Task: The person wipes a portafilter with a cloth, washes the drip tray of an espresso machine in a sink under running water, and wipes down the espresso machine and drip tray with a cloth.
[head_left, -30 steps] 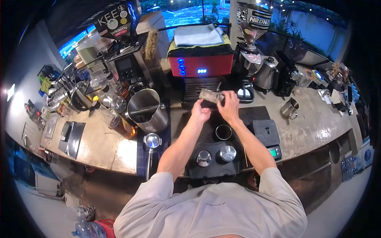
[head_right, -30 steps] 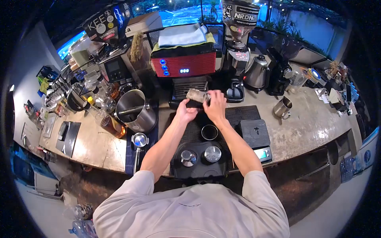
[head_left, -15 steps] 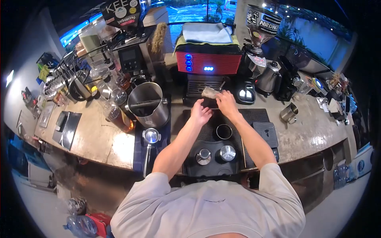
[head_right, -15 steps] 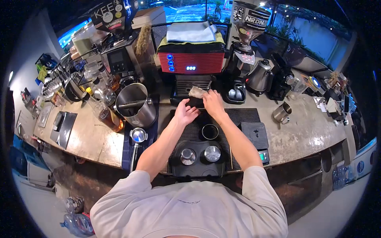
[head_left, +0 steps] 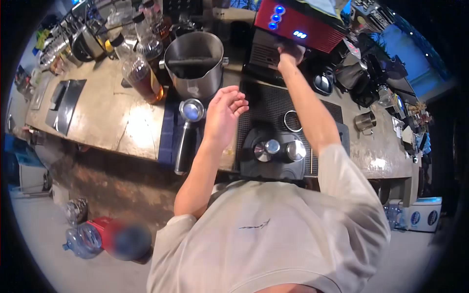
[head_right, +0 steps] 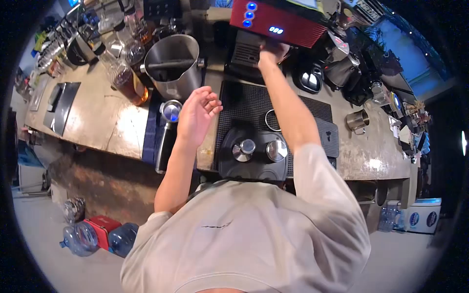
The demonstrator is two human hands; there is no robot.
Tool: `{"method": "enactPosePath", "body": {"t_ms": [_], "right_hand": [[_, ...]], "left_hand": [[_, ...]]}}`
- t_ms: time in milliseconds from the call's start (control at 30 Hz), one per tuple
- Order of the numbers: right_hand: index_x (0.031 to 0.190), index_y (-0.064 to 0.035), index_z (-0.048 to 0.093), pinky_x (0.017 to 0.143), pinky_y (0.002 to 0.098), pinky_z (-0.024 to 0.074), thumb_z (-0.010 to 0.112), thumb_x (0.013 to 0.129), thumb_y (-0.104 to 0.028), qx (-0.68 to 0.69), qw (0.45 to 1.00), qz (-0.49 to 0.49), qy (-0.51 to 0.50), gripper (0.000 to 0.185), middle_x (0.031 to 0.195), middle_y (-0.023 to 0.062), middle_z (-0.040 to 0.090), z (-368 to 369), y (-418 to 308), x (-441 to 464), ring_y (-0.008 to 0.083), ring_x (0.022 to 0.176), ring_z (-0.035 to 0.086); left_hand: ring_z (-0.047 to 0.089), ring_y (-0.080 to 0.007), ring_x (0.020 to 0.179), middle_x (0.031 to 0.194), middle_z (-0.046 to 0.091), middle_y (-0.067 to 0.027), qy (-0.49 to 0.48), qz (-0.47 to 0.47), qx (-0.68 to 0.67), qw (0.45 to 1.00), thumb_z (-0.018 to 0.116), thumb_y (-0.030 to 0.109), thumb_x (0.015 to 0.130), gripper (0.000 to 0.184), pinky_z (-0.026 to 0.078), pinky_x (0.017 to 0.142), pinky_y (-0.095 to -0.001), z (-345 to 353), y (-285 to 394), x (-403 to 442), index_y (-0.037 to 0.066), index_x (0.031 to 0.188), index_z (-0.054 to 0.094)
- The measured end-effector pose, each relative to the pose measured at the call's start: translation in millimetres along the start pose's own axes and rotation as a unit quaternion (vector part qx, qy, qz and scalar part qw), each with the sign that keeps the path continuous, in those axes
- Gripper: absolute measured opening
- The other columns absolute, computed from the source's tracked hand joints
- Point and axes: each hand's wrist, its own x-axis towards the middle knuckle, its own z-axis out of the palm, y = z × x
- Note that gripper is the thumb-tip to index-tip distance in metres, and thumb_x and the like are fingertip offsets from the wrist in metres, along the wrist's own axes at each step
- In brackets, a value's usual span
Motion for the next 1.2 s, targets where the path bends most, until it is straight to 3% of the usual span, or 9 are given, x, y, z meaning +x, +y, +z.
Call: {"method": "enactPosePath", "body": {"t_ms": [67,100,200,233,533,600,967,1067,1200], "right_hand": [[0.103,0.0047,0.056,0.062,0.0362,0.0501,0.052,0.085,-0.016,-0.142,0.941,-0.304,-0.038,0.027,0.090,0.0208,0.064,1.7,41.9,-1.0,0.0306,0.075,0.063],[0.103,0.0057,0.056,0.068,0.0381,0.0494,0.053,0.084,-0.018,-0.213,0.868,-0.445,-0.060,0.030,0.093,0.0232,0.063,4.4,64.8,-7.6,0.0333,0.079,0.062],[0.104,0.0088,0.054,0.086,0.0436,0.0471,0.055,0.081,-0.025,-0.413,0.488,-0.759,-0.121,0.040,0.099,0.0305,0.061,-11.2,105.3,-8.5,0.0415,0.092,0.059],[0.104,0.0088,0.054,0.086,0.0436,0.0471,0.055,0.081,-0.025,-0.433,0.477,-0.756,-0.119,0.040,0.099,0.0305,0.061,-12.1,104.9,-7.2,0.0415,0.092,0.059],[0.117,0.0089,0.048,0.091,0.0446,0.0483,0.060,0.081,-0.044,-0.099,0.698,-0.693,0.153,0.065,0.116,0.0252,0.054,-2.6,48.9,-8.8,0.0384,0.107,0.057],[0.117,0.0061,0.051,0.083,0.0410,0.0519,0.062,0.081,-0.034,-0.249,0.629,-0.685,0.270,0.055,0.107,0.0240,0.059,41.4,2.5,92.7,0.0349,0.100,0.062],[0.106,-0.0080,0.060,0.071,0.0398,0.0544,0.057,0.084,-0.018,-0.108,0.859,-0.464,0.185,0.024,0.098,0.0140,0.066,41.3,26.2,67.8,0.0256,0.092,0.064],[0.104,-0.0060,0.058,0.076,0.0411,0.0493,0.049,0.089,-0.017,-0.022,0.927,-0.355,-0.122,0.020,0.100,0.0155,0.062,-13.3,22.5,21.5,0.0269,0.092,0.060],[0.100,-0.0032,0.054,0.083,0.0428,0.0426,0.039,0.095,-0.015,0.099,0.856,-0.151,-0.484,0.020,0.102,0.0177,0.057,-74.3,18.2,-18.2,0.0287,0.091,0.054]], "left_hand": [[0.057,-0.0158,0.078,0.090,0.061,-0.0088,0.002,0.017,-0.008,1.000,0.053,0.009,0.091,0.019,0.047,0.074,-0.0275,-5.7,13.0,-14.0,0.003,0.109,0.055],[0.057,-0.0151,0.078,0.090,0.061,-0.0087,0.005,0.030,-0.007,1.000,0.053,0.008,0.091,0.018,0.047,0.074,-0.0267,-12.0,20.6,-18.4,0.003,0.108,0.055],[0.056,-0.0132,0.079,0.090,0.060,-0.0083,0.029,0.054,-0.025,0.998,0.054,0.007,0.090,0.017,0.045,0.075,-0.0243,-29.2,19.2,-36.3,0.002,0.106,0.055],[0.056,-0.0132,0.079,0.090,0.060,-0.0083,0.040,0.049,-0.045,0.997,0.054,0.007,0.090,0.017,0.045,0.075,-0.0243,-30.9,16.9,-41.0,0.002,0.106,0.055],[0.054,-0.0161,0.080,0.089,0.058,-0.0101,0.022,0.074,0.026,0.997,0.049,0.005,0.091,0.016,0.043,0.077,-0.0263,-44.0,33.0,-56.5,0.000,0.106,0.053],[0.054,-0.0161,0.080,0.089,0.058,-0.0101,0.021,0.068,0.023,0.997,0.049,0.005,0.091,0.016,0.043,0.077,-0.0263,-45.5,32.5,-59.3,0.000,0.106,0.054],[0.055,-0.0135,0.080,0.089,0.059,-0.0088,-0.007,0.069,-0.016,0.997,0.054,0.005,0.090,0.015,0.044,0.078,-0.0243,-44.6,41.9,-72.0,0.001,0.104,0.055],[0.055,-0.0137,0.080,0.089,0.059,-0.0091,0.002,0.079,-0.007,0.997,0.053,0.005,0.090,0.015,0.044,0.078,-0.0245,-48.4,48.6,-73.8,0.001,0.105,0.055],[0.054,-0.0138,0.079,0.088,0.059,-0.0095,0.015,0.075,-0.014,0.997,0.053,0.005,0.090,0.015,0.044,0.078,-0.0245,-48.8,47.7,-72.0,0.001,0.105,0.054]]}}
